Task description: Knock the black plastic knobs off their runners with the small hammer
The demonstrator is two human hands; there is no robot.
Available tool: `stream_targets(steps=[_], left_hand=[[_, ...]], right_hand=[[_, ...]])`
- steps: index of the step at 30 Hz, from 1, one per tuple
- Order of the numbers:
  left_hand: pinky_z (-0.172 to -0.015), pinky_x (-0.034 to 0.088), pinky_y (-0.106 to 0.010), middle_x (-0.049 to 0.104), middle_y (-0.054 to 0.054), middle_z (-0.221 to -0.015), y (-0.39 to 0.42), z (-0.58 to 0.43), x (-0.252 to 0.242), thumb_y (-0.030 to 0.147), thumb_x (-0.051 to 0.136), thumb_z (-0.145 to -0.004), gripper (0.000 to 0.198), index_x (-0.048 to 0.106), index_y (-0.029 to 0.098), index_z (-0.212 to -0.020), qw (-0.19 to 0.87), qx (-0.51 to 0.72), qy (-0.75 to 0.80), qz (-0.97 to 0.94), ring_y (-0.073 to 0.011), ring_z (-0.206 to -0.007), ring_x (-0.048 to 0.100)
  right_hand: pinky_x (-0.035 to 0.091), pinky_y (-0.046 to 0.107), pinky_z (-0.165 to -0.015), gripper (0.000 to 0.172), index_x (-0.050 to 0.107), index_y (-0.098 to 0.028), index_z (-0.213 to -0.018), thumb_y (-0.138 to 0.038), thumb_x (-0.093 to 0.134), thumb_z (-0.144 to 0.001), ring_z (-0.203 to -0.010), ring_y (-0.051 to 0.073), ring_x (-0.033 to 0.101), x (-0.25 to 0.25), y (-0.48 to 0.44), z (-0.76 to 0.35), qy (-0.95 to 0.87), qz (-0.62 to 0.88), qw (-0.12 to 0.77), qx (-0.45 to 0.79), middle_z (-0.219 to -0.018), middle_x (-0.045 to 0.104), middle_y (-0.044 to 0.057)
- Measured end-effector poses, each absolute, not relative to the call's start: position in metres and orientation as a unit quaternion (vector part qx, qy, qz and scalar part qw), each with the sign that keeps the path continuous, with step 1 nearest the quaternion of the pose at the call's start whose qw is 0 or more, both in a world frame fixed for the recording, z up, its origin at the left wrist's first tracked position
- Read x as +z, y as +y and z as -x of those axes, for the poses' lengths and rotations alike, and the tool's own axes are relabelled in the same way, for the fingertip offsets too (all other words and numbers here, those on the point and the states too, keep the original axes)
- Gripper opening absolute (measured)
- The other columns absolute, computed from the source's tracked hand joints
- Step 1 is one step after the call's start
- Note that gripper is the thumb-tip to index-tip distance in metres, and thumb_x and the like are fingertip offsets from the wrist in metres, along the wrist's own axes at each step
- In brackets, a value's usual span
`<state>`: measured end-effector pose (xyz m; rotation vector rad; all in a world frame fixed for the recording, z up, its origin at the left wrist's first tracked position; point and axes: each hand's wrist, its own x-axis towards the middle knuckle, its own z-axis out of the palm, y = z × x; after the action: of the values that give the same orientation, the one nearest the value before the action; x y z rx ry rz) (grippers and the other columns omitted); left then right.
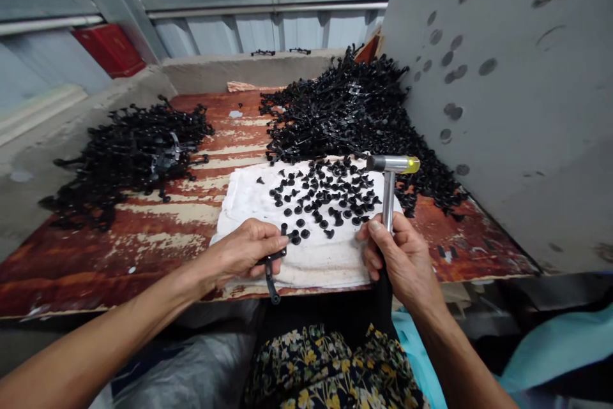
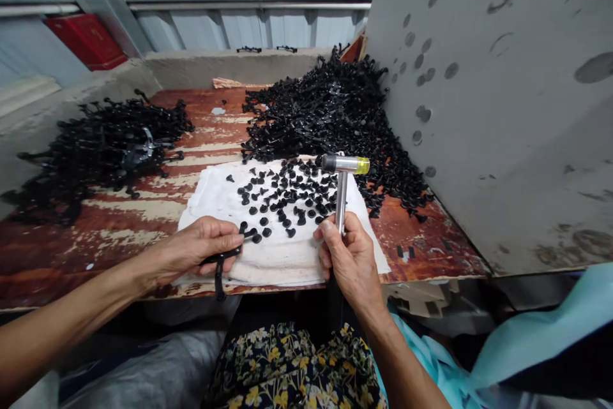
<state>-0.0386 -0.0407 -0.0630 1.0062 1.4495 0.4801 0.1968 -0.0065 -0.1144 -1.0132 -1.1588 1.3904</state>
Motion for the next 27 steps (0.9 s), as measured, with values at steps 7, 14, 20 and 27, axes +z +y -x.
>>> stream_targets(steps=[7,14,20,27], left_hand=[[-0.034,0.016,-0.015,0.061,-0.002,-0.053,-0.039,0.038,-0.062,0.069,0.068,-0.054,0.057,0.046,0.017,-0.061,0.589,0.18,0.651,-0.444,-0.0006,-0.032,0.032],[-0.033,0.013,-0.015,0.052,0.002,-0.045,-0.035,0.044,-0.062,0.067,0.071,-0.055,0.056,0.043,0.018,-0.059,0.605,0.162,0.637,-0.45,-0.0015,-0.032,0.029],[-0.032,0.012,-0.016,0.059,-0.001,-0.052,-0.029,0.046,-0.057,0.065,0.073,-0.054,0.055,0.048,0.017,-0.059,0.611,0.139,0.627,-0.464,-0.0017,-0.033,0.03],[-0.034,0.013,-0.018,0.043,0.004,-0.038,-0.029,0.048,-0.057,0.064,0.067,-0.063,0.05,0.053,0.016,-0.057,0.579,0.105,0.633,-0.503,-0.0038,-0.032,0.026]], right_hand=[[0.034,0.016,-0.031,0.034,0.055,-0.02,-0.087,-0.053,0.062,-0.085,-0.039,0.004,0.039,-0.112,-0.007,-0.196,-0.494,0.422,0.495,0.577,-0.071,0.057,-0.003],[0.045,0.02,-0.043,0.037,0.058,-0.019,-0.126,-0.037,0.046,-0.096,-0.048,0.01,0.049,-0.103,-0.023,-0.206,-0.68,0.439,0.397,0.433,-0.07,0.059,-0.001],[0.056,0.027,-0.063,0.06,0.033,-0.027,-0.152,-0.01,0.037,-0.094,-0.067,0.016,0.064,-0.1,-0.04,-0.222,-0.875,0.322,0.283,0.225,-0.088,0.065,0.007],[0.045,0.022,-0.043,0.067,0.02,-0.029,-0.154,-0.004,0.033,-0.093,-0.046,0.012,0.048,-0.086,-0.041,-0.219,-0.917,0.297,0.229,0.134,-0.076,0.054,0.001]])
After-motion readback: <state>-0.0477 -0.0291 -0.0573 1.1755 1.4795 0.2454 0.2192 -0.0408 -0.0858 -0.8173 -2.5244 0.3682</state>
